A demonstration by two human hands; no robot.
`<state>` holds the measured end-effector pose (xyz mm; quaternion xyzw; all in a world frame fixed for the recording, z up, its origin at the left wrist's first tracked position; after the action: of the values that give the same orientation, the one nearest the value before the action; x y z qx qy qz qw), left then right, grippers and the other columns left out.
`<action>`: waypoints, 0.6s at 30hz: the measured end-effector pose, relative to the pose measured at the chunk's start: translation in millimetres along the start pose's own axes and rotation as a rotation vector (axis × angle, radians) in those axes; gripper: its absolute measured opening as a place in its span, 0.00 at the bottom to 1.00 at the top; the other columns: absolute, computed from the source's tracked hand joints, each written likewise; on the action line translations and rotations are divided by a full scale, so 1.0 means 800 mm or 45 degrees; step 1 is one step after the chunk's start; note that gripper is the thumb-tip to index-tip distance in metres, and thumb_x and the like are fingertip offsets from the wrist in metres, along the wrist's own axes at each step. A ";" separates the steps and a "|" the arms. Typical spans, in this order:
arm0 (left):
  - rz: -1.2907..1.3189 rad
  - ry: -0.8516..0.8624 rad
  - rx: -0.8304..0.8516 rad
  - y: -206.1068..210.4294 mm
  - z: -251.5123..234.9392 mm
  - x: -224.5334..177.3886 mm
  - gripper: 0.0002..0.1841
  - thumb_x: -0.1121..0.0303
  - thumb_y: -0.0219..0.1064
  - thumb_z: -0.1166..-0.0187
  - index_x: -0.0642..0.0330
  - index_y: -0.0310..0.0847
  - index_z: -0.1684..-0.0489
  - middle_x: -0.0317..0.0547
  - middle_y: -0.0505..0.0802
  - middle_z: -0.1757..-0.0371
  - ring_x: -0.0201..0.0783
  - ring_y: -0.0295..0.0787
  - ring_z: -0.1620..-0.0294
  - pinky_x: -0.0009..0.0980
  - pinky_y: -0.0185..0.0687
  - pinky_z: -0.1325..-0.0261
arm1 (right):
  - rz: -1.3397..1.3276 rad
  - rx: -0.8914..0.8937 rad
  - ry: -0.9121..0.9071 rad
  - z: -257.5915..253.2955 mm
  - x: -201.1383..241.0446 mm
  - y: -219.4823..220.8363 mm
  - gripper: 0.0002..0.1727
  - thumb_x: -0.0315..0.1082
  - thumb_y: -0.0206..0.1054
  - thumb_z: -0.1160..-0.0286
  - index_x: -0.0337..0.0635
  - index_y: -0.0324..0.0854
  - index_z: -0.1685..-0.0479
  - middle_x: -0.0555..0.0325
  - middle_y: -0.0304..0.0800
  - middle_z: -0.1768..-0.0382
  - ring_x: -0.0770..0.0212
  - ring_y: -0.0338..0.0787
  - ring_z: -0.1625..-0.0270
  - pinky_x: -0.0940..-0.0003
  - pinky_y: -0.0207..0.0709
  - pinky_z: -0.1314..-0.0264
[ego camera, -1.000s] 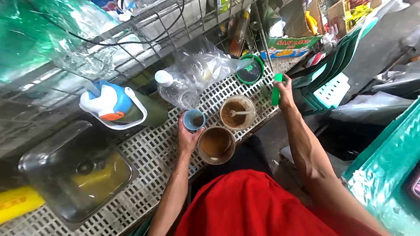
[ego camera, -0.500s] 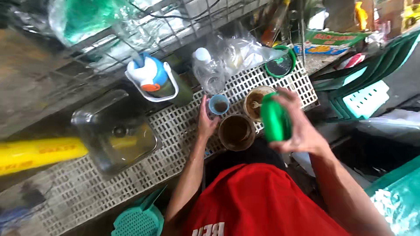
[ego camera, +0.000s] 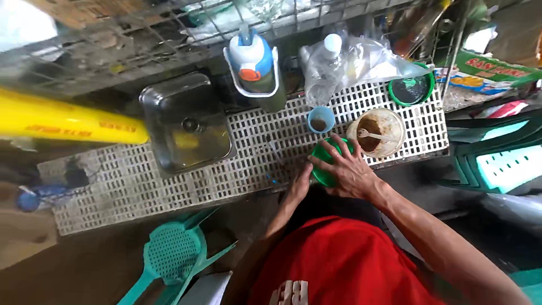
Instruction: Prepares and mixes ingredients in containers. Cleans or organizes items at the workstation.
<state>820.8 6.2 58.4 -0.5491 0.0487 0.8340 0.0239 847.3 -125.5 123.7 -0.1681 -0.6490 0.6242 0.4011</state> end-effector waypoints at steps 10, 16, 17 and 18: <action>-0.547 0.162 -0.179 -0.043 0.000 -0.005 0.25 0.57 0.55 0.12 0.60 0.74 0.20 0.51 0.84 0.24 0.40 0.78 0.22 0.43 0.73 0.18 | 0.109 -0.168 0.258 -0.004 0.014 0.016 0.49 0.79 0.59 0.39 0.79 0.61 0.10 0.45 0.52 0.06 0.30 0.45 0.06 0.16 0.46 0.21; -1.118 -0.183 -0.711 -0.163 0.004 0.036 0.30 0.53 0.71 0.22 0.65 0.77 0.28 0.64 0.86 0.35 0.60 0.84 0.34 0.58 0.79 0.29 | 0.122 -0.260 0.357 -0.008 0.031 0.019 0.47 0.81 0.54 0.37 0.76 0.66 0.12 0.45 0.59 0.09 0.29 0.51 0.08 0.17 0.51 0.23; -1.136 -0.231 -0.726 -0.172 -0.002 0.044 0.30 0.52 0.72 0.23 0.66 0.77 0.29 0.65 0.87 0.35 0.61 0.85 0.35 0.59 0.79 0.30 | 0.119 -0.271 0.376 -0.010 0.033 0.019 0.48 0.81 0.55 0.38 0.75 0.66 0.12 0.45 0.59 0.09 0.29 0.51 0.08 0.18 0.50 0.22; -1.147 -0.265 -0.735 -0.178 -0.009 0.050 0.30 0.52 0.72 0.23 0.66 0.77 0.30 0.65 0.87 0.36 0.61 0.85 0.35 0.60 0.79 0.31 | 0.117 -0.274 0.383 -0.013 0.034 0.019 0.48 0.81 0.55 0.38 0.75 0.65 0.12 0.45 0.58 0.09 0.30 0.50 0.08 0.18 0.50 0.22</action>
<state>825.1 146.8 11.0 -0.4143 -0.4251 0.7706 0.2319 833.6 -96.8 116.3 -0.3309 -0.6364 0.5365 0.4446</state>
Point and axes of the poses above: each hand's wrist, its own z-axis away from the middle knuckle, its own y-axis out of the palm, x = y × z, the point moved 8 cm from there along -z, towards the middle knuckle
